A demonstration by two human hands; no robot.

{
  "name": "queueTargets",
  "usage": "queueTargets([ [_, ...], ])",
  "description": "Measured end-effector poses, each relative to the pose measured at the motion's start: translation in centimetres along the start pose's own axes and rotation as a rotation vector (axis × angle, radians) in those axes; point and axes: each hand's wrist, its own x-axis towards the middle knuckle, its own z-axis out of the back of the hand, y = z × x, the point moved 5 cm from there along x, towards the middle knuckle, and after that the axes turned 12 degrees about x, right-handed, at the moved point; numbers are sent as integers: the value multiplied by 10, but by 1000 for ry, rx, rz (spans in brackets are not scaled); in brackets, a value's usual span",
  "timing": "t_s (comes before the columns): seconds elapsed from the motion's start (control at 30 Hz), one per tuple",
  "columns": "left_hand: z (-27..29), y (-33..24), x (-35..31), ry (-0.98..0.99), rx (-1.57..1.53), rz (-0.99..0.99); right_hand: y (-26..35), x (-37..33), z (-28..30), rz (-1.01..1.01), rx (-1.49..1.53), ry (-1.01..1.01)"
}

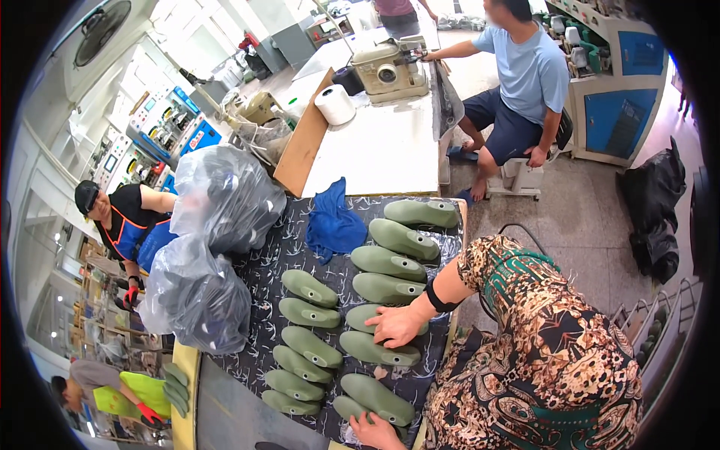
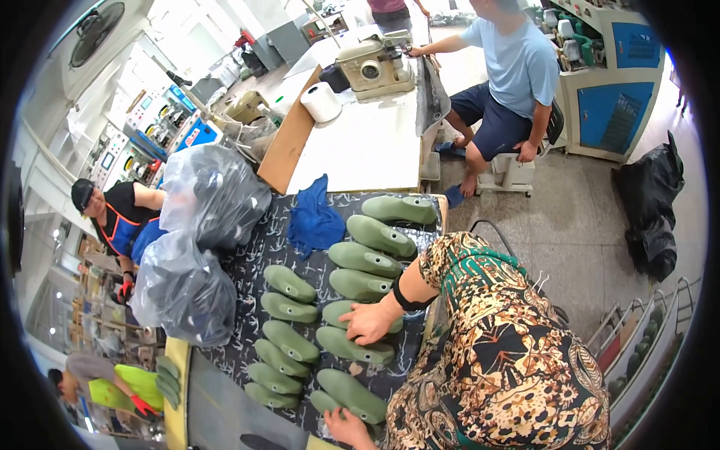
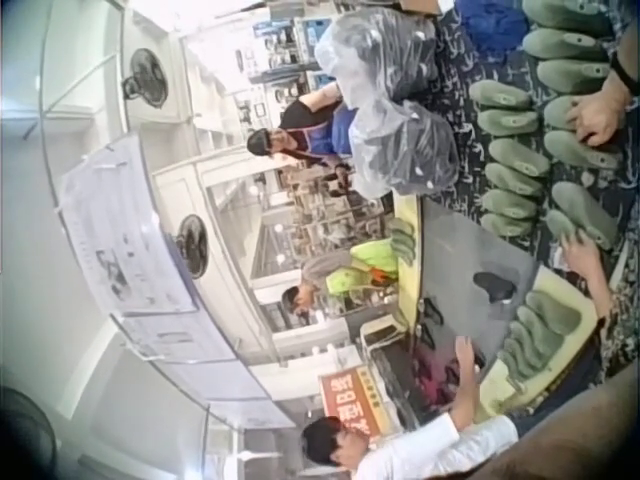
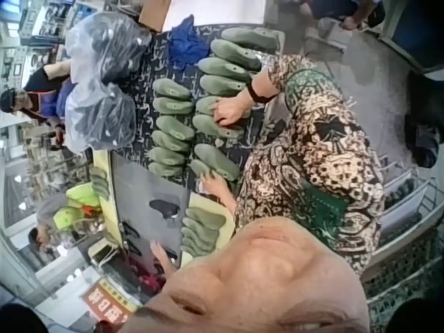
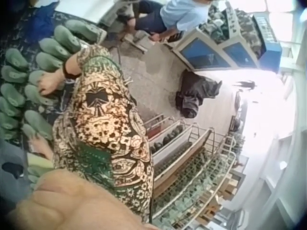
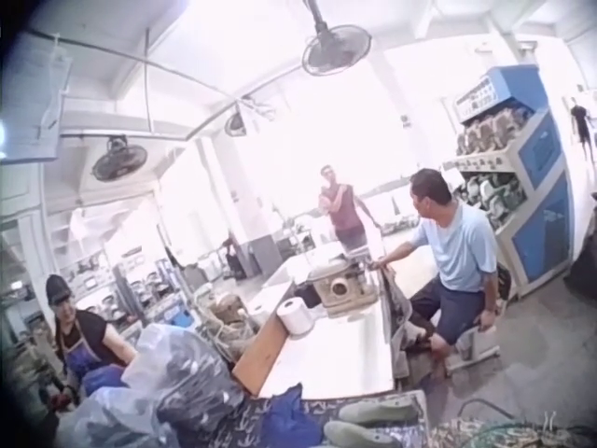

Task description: The recorder is organizing and moving shoe lasts at an industrial assembly line station.

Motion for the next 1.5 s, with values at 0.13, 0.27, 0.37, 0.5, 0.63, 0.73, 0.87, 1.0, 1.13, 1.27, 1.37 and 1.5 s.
queueTargets([
  [0.13,-1,1,-2,-46,3,-61,0,-2,-3,62,-14,-73],
  [0.27,-5,5,-5,-59,16,-97,2,-3,-6,-22,5,34],
  [0.37,-11,9,-6,-92,40,-137,8,-4,-3,-49,5,32],
  [0.5,-17,36,-28,-13,9,147,5,31,-29,87,61,46],
  [0.63,-17,5,-2,-64,-95,16,11,-1,21,62,6,-132],
  [0.73,-1,-5,0,-82,-145,49,11,-9,29,-73,30,-26],
  [0.87,-10,3,3,-77,-125,104,7,3,20,-63,36,-13],
  [1.0,-12,7,-11,-50,-126,150,15,0,16,-40,40,17],
  [1.13,-7,3,-11,-71,-139,132,18,-3,18,-107,26,30],
  [1.27,-10,10,-8,-81,-156,171,18,7,16,-75,42,23],
  [1.37,-4,3,-1,-111,-213,152,14,3,22,-59,11,-9],
  [1.5,-6,6,-2,-109,-186,153,13,4,21,-88,-13,-5],
])
